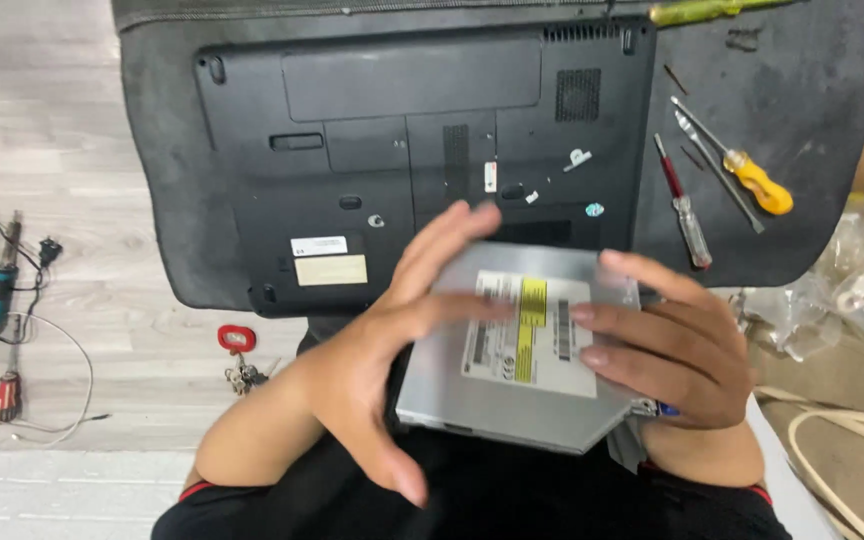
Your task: Testing the fit and alignment of an internal optical drive into a laptop's expansion bay.
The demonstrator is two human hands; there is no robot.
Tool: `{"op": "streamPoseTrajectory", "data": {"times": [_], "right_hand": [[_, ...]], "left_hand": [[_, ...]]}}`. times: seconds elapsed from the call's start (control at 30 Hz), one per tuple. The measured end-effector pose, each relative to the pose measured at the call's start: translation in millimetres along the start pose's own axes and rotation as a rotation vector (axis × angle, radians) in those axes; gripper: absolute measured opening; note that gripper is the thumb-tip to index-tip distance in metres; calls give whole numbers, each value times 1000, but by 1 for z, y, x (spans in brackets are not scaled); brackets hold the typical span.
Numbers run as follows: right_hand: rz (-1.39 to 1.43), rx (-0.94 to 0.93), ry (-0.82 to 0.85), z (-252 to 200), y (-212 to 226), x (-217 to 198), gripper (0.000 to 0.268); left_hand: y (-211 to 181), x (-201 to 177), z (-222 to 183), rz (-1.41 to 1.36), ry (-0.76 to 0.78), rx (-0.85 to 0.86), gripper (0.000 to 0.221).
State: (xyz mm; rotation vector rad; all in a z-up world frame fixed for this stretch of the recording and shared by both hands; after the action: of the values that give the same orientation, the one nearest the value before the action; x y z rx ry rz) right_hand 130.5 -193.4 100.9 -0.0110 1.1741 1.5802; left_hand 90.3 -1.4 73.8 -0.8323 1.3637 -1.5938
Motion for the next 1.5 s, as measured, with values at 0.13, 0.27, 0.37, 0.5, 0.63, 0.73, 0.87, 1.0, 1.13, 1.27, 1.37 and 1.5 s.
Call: {"op": "streamPoseTrajectory", "data": {"times": [0.13, 0.27, 0.37, 0.5, 0.63, 0.73, 0.87, 1.0, 1.13, 1.27, 1.37, 1.5], "right_hand": [[129, 77, 7, -10, 2, 16, 16], [139, 71, -30, -21, 8, 20, 22], [110, 79, 29, -22, 13, 17, 28], [194, 264, 252, -26, 14, 19, 37], [381, 212, 272, -74, 9, 53, 48], [491, 317, 295, -98, 4, 73, 57], [673, 556, 300, -106, -4, 82, 69], [794, 842, 365, -111, -11, 82, 34], [628, 930, 368, -104, -7, 69, 27], [631, 937, 406, -103, -4, 66, 29], [562, 832, 384, -106, -1, 61, 31], [183, 366, 318, -56, 28, 39, 37]], "left_hand": [[1, 7, -8, 127, -127, 126, 58], [-7, 14, -12, 63, -180, 309, 19], [-2, 21, -13, -6, -178, 312, 29], [13, 29, -15, -136, -90, 169, 24], [50, 52, -44, -257, -20, -30, 31], [82, 70, -65, -307, -37, -250, 26], [90, 80, -71, -369, -18, -241, 33], [87, 85, -70, -328, 25, -257, 50], [87, 92, -75, -363, 46, -284, 52], [81, 95, -75, -314, -2, -248, 44], [66, 89, -64, -233, -55, -176, 39], [19, 64, -32, -78, -106, 57, 45]]}}
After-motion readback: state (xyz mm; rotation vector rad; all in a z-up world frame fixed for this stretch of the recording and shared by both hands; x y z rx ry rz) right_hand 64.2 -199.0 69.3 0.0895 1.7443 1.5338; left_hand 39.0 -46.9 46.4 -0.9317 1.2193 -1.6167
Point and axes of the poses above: each hand's wrist, its own z-axis towards the middle knuckle, its own x-axis out of the palm, y = z × x, the point moved 7 cm from there along z, towards the middle knuckle
